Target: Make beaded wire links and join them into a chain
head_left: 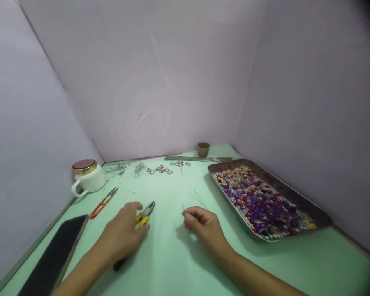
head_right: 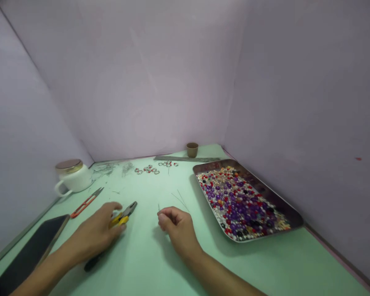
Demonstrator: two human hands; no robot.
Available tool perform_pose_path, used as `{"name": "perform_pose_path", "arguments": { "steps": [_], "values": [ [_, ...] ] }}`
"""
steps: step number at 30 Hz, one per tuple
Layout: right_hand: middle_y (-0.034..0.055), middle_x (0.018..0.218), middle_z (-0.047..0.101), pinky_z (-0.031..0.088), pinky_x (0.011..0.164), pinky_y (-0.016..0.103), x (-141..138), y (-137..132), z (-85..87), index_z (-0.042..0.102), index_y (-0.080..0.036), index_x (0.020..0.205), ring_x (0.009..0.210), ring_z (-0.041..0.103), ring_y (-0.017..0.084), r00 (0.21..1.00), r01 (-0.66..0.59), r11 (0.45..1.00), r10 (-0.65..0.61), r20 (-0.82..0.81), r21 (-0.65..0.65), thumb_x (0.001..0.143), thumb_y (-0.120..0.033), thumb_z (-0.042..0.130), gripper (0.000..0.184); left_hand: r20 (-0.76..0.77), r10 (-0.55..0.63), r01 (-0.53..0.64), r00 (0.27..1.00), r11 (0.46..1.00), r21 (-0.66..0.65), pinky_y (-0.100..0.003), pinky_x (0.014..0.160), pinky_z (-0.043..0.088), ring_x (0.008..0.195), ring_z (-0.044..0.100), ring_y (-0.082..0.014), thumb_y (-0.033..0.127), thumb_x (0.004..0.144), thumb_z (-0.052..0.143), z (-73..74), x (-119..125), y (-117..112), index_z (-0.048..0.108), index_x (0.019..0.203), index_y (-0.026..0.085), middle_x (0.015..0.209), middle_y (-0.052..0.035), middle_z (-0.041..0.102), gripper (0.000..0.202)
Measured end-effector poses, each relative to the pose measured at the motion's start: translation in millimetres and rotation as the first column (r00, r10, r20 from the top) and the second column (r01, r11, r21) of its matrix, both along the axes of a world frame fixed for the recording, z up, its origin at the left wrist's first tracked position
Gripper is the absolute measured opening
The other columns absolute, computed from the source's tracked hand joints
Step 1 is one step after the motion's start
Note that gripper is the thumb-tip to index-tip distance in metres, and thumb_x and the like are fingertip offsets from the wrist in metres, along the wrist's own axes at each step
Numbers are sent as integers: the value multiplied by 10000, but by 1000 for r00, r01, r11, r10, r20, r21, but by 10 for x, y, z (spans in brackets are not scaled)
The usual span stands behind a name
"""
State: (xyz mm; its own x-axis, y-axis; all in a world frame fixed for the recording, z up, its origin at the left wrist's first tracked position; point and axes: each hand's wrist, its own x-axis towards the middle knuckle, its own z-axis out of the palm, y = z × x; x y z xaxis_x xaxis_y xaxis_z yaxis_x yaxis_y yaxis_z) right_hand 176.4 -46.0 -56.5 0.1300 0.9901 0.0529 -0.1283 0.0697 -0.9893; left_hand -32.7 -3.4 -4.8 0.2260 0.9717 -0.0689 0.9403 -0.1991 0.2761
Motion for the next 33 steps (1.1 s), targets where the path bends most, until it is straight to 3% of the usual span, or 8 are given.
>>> {"name": "perform_pose_path", "arguments": {
  "steps": [2, 7, 12, 17, 20, 22, 28, 33],
  "values": [
    [-10, 514, 527, 380, 529, 244, 4, -3, -6, 614, -141, 676, 509, 458, 113, 1000, 0, 1000, 0, 11, 0, 689, -331, 589, 192, -60, -113, 109, 992, 992, -62, -337, 691, 372, 950, 472, -261, 272, 647, 501, -44, 57, -159, 478, 976, 199, 1033, -81, 502, 338],
    [-11, 515, 525, 382, 533, 246, 1, -13, 10, 616, -142, 685, 513, 461, 117, 1000, -8, 1000, 8, 15, -10, 681, -337, 595, 197, -207, 26, -24, 978, 1000, 15, -333, 579, 348, 828, 474, -276, 81, 561, 416, -148, 158, -163, 463, 860, 168, 870, -101, 496, 315],
    [-14, 513, 519, 378, 542, 245, -9, -9, 9, 607, -138, 687, 512, 457, 111, 1000, -28, 1000, 28, -10, -12, 688, -338, 592, 200, 212, 174, -144, 962, 979, -147, -325, 560, 339, 672, 484, -228, 115, 510, 451, -27, 77, -77, 431, 730, 186, 661, -35, 473, 233],
    [-15, 509, 529, 369, 533, 242, -2, 1, -5, 607, -142, 676, 496, 453, 107, 999, -28, 999, 28, -20, -23, 673, -374, 608, 232, 743, 457, 92, 489, 820, -565, -332, 566, 411, 696, 545, -218, 328, 625, 389, 281, -34, -163, 446, 724, 170, 753, -86, 550, 195],
    [-12, 509, 533, 363, 528, 241, 6, 3, -14, 604, -141, 680, 492, 452, 107, 999, -32, 999, 32, -21, -13, 678, -388, 607, 247, 767, 601, 296, 223, 708, -641, -298, 537, 418, 719, 553, -198, 252, 596, 433, 263, -3, -265, 473, 836, 167, 885, -95, 556, 258],
    [-11, 509, 535, 364, 531, 241, 10, 5, -17, 603, -141, 688, 490, 452, 107, 999, -19, 1000, 19, -30, -6, 682, -387, 607, 246, 801, 534, 322, 269, 734, -598, -280, 572, 422, 716, 550, -176, 134, 519, 439, 152, 37, -320, 502, 826, 169, 860, -66, 556, 315],
    [-12, 516, 541, 373, 537, 229, 22, 14, -7, 601, -140, 708, 507, 456, 104, 997, 30, 1000, -30, -77, 2, 698, -360, 601, 221, 670, 289, 175, 684, 826, -535, -352, 709, 418, 817, 539, -235, 91, 473, 451, -192, 106, -420, 571, 902, 200, 888, -43, 579, 458],
    [-10, 537, 538, 372, 530, 218, 25, -19, -6, 608, -139, 710, 528, 463, 106, 999, 33, 999, -33, 16, 18, 723, -320, 580, 184, 544, 133, 138, 829, 893, -429, -386, 786, 388, 978, 471, -282, 94, 421, 374, -157, 183, -554, 575, 954, 263, 981, -26, 579, 595]
  ]
}}
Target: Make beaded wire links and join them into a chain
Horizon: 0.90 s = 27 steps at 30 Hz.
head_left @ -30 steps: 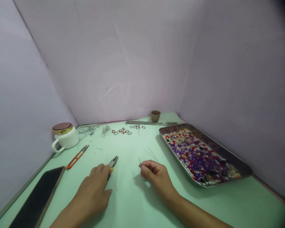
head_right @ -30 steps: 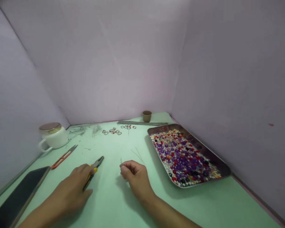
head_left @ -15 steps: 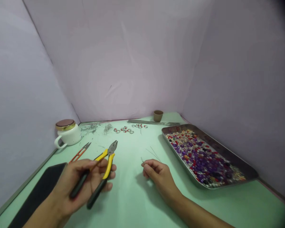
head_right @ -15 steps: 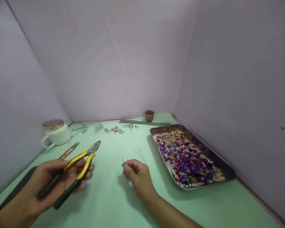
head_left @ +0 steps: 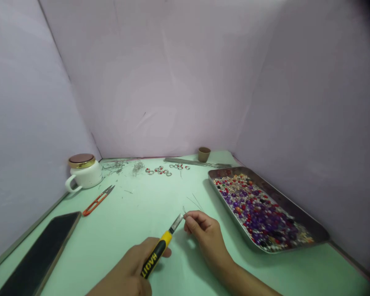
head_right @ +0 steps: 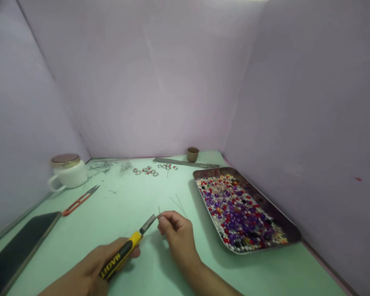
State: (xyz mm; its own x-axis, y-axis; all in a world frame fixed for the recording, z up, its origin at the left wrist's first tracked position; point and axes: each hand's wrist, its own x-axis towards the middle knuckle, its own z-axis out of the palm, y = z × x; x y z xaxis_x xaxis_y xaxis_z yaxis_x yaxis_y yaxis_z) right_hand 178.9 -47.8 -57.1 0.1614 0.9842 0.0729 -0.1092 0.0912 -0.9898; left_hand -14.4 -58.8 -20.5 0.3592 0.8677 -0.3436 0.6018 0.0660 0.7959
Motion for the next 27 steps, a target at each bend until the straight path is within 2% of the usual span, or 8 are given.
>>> {"name": "perform_pose_path", "arguments": {
  "steps": [5, 11, 15, 20, 27],
  "values": [
    [-12, 558, 545, 378, 533, 212, -22, -26, 5, 609, -144, 688, 540, 475, 106, 999, -15, 1000, 14, 45, 14, 732, -289, 565, 158, -56, 8, -8, 998, 1000, 0, -384, 806, 392, 1016, 455, -279, 101, 410, 352, 157, 27, -42, 570, 913, 257, 905, -13, 593, 569],
    [-2, 549, 566, 396, 558, 216, -41, -27, 44, 609, -132, 663, 546, 501, 111, 999, -20, 1000, 20, 33, -14, 720, -283, 569, 166, -101, 15, -19, 995, 999, -31, -374, 957, 292, 1165, 345, -267, 106, 414, 351, 184, -45, -16, 561, 1029, 235, 1195, 7, 498, 663],
    [5, 550, 575, 400, 558, 215, -47, -32, 44, 615, -122, 650, 545, 512, 112, 998, -53, 998, 53, 26, -15, 714, -275, 569, 172, -109, -31, 27, 994, 999, -33, -380, 982, 263, 1169, 344, -275, 105, 414, 347, 156, -64, 13, 534, 1099, 234, 1202, 14, 503, 721],
    [0, 533, 565, 386, 532, 205, -51, -32, 20, 616, -117, 638, 522, 493, 100, 997, -75, 996, 76, 29, -39, 710, -255, 566, 164, -112, -12, 7, 994, 999, -39, -378, 935, 322, 1131, 380, -285, 98, 395, 346, 108, -81, 43, 528, 1106, 245, 1166, 12, 527, 748],
    [-14, 505, 543, 361, 500, 195, -46, -45, 43, 610, -117, 621, 488, 461, 86, 992, -122, 991, 123, 8, -58, 706, -258, 566, 170, -61, -80, 79, 995, 997, -28, -347, 826, 381, 961, 476, -260, 115, 411, 358, 68, -81, 62, 540, 1036, 238, 951, -17, 587, 663]
  ]
}}
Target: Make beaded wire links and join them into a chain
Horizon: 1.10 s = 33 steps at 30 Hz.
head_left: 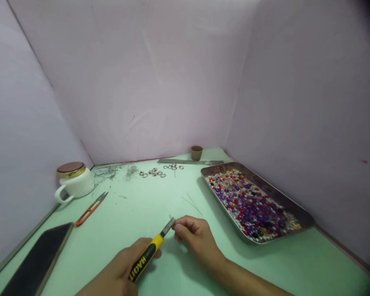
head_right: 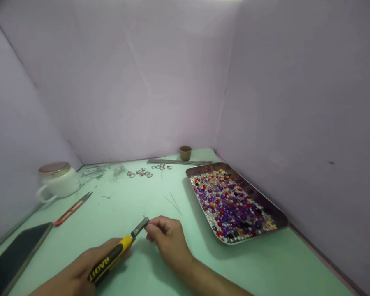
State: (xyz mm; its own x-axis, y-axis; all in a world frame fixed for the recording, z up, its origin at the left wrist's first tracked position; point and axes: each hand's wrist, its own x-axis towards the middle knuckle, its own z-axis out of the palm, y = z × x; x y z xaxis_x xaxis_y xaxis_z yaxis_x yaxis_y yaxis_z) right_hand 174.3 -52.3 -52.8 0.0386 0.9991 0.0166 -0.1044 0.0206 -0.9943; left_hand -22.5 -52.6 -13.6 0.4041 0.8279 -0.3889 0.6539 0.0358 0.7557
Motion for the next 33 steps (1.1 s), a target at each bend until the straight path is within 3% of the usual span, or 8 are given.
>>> {"name": "perform_pose_path", "arguments": {
  "steps": [6, 10, 17, 20, 23, 27, 30, 33],
  "values": [
    [-14, 507, 550, 357, 505, 194, 6, 30, -12, 611, -115, 628, 484, 457, 81, 1000, 2, 1000, -2, -22, 0, 707, -259, 568, 170, 20, -59, 59, 998, 998, 22, -309, 742, 377, 803, 478, -213, 111, 437, 369, -65, -7, 33, 545, 870, 224, 779, -2, 549, 481],
    [-14, 519, 554, 358, 520, 195, 11, 18, -23, 615, -115, 633, 500, 460, 80, 999, -10, 1000, 10, -31, 3, 708, -246, 572, 157, 60, -78, 81, 995, 996, -37, -270, 679, 370, 736, 458, -180, 102, 441, 368, -43, -40, 29, 525, 858, 229, 751, 11, 523, 463],
    [-14, 523, 555, 361, 537, 201, 16, -4, 25, 615, -122, 628, 515, 462, 85, 997, -41, 999, 42, -60, 14, 703, -232, 572, 140, 356, -127, 199, 926, 964, -176, -243, 543, 365, 602, 455, -127, 82, 445, 380, -87, -50, 83, 502, 710, 175, 783, -8, 519, 306],
    [-15, 521, 547, 357, 533, 203, 16, 9, 17, 607, -124, 616, 513, 456, 86, 998, -44, 999, 45, -52, 20, 706, -236, 567, 149, 412, -138, 243, 901, 946, -213, -269, 581, 396, 653, 493, -150, 91, 467, 411, -31, -46, 109, 517, 741, 160, 865, -33, 533, 301],
    [-15, 523, 540, 356, 531, 206, 5, 22, -12, 599, -124, 618, 514, 454, 88, 999, -25, 1000, 26, -37, 11, 710, -242, 564, 153, 241, -168, 205, 956, 969, -138, -307, 709, 408, 823, 489, -207, 106, 493, 415, 129, -68, 109, 539, 873, 189, 926, -28, 548, 409],
    [-16, 525, 531, 365, 544, 211, -7, 31, -28, 595, -126, 629, 525, 457, 94, 1000, 9, 1000, -9, -17, 11, 713, -262, 567, 162, -63, -166, 174, 984, 975, 138, -320, 906, 297, 1059, 379, -240, 102, 537, 373, 330, -124, 121, 487, 1046, 223, 1066, -30, 507, 536],
    [-17, 520, 530, 379, 562, 218, -4, 27, 1, 596, -129, 633, 532, 466, 99, 999, 43, 999, -43, -21, -1, 709, -284, 573, 174, -154, -156, 182, 976, 969, 170, -289, 804, 356, 931, 452, -215, 86, 499, 351, 380, -176, 191, 494, 993, 218, 970, -15, 530, 531],
    [-10, 529, 548, 393, 583, 228, 1, 12, 34, 612, -135, 635, 549, 489, 111, 998, 60, 998, -60, -15, 2, 697, -295, 588, 173, -227, -43, 99, 973, 966, 239, -266, 647, 374, 748, 483, -193, 91, 492, 357, 318, -234, 302, 515, 871, 195, 823, -15, 543, 423]
  ]
}}
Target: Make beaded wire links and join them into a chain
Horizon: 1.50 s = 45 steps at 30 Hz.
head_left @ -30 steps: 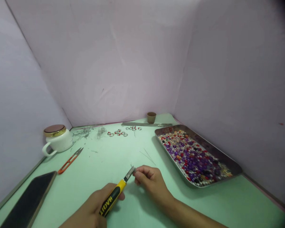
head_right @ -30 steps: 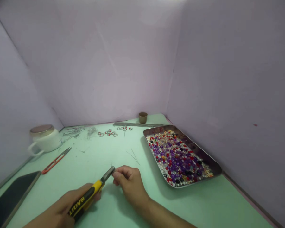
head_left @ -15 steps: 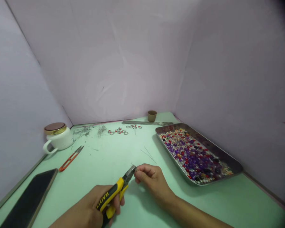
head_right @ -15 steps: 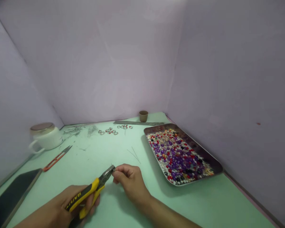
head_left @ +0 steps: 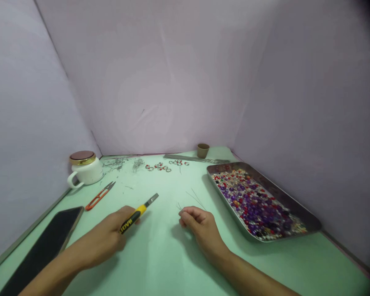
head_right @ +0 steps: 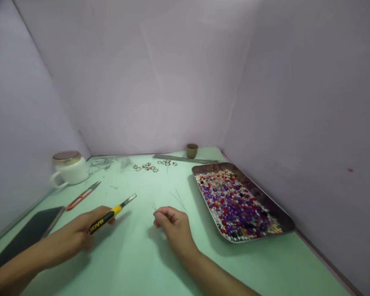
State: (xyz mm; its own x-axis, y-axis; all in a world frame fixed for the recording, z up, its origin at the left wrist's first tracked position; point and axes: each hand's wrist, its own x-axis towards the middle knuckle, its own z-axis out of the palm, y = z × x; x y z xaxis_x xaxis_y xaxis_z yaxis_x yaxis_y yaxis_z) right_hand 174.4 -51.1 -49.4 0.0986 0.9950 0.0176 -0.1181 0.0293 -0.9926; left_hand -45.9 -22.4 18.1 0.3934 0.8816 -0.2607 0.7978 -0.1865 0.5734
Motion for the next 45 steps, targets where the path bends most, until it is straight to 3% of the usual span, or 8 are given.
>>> {"name": "perform_pose_path", "arguments": {
  "steps": [7, 12, 14, 16, 18, 20, 38, 45],
  "values": [
    [30, 589, 623, 430, 646, 274, -35, -51, -36, 659, -147, 681, 618, 563, 158, 1000, -21, 999, 20, -20, -42, 648, -328, 647, 185, -247, 185, -97, 951, 939, 331, -325, 680, 358, 807, 493, -243, 179, 673, 428, -364, -168, 239, 519, 749, 147, 862, -111, 526, 123],
    [42, 628, 658, 442, 648, 259, -111, -166, -25, 670, -163, 657, 644, 581, 160, 994, -113, 989, 112, -18, -94, 645, -315, 659, 152, -138, 201, -120, 970, 887, 446, -387, 821, 329, 973, 451, -288, 267, 709, 475, -326, -49, 149, 573, 840, 121, 1003, -150, 530, 219],
    [35, 635, 665, 443, 646, 250, -142, -218, -8, 674, -173, 652, 642, 584, 157, 989, -145, 984, 144, -14, -109, 639, -309, 666, 137, 105, 141, -170, 984, 917, 361, -349, 823, 343, 929, 485, -231, 284, 741, 465, -261, 96, 23, 575, 908, 130, 1006, -116, 556, 253],
    [29, 646, 668, 438, 638, 239, -167, -258, 5, 680, -179, 646, 644, 581, 153, 982, -185, 978, 188, 17, -98, 647, -303, 660, 126, 359, 103, -123, 928, 992, 35, -290, 707, 395, 751, 529, -170, 307, 732, 491, -217, 252, -120, 594, 844, 124, 842, -73, 609, 237],
    [23, 643, 662, 429, 614, 232, -184, -281, 8, 684, -180, 634, 629, 567, 149, 969, -231, 970, 236, 65, -76, 658, -303, 649, 130, 549, 129, 12, 826, 969, -245, -257, 641, 393, 672, 527, -140, 305, 723, 515, -208, 374, -241, 601, 808, 111, 728, -46, 615, 229],
    [17, 621, 650, 417, 578, 229, -196, -289, 6, 687, -179, 629, 595, 548, 143, 958, -262, 963, 268, 104, -63, 659, -312, 645, 142, 657, 204, 47, 726, 938, -344, -240, 612, 379, 627, 513, -118, 284, 701, 548, -222, 441, -316, 601, 753, 102, 670, -31, 607, 197],
    [22, 576, 652, 420, 584, 237, -202, -307, -19, 685, -181, 617, 570, 548, 142, 959, -280, 954, 284, 21, -105, 623, -335, 675, 154, 689, 336, -30, 642, 909, -415, -218, 535, 341, 508, 458, -85, 190, 612, 596, -245, 456, -322, 617, 610, 103, 523, 5, 563, 89],
    [17, 545, 635, 408, 581, 235, -188, -301, -45, 685, -169, 623, 544, 534, 123, 896, -445, 889, 443, -37, -110, 644, -339, 660, 174, 716, 77, 136, 694, 962, -235, -230, 561, 387, 563, 516, -110, 174, 651, 563, -237, 401, -280, 603, 633, 120, 582, -2, 569, 70]
  ]
}}
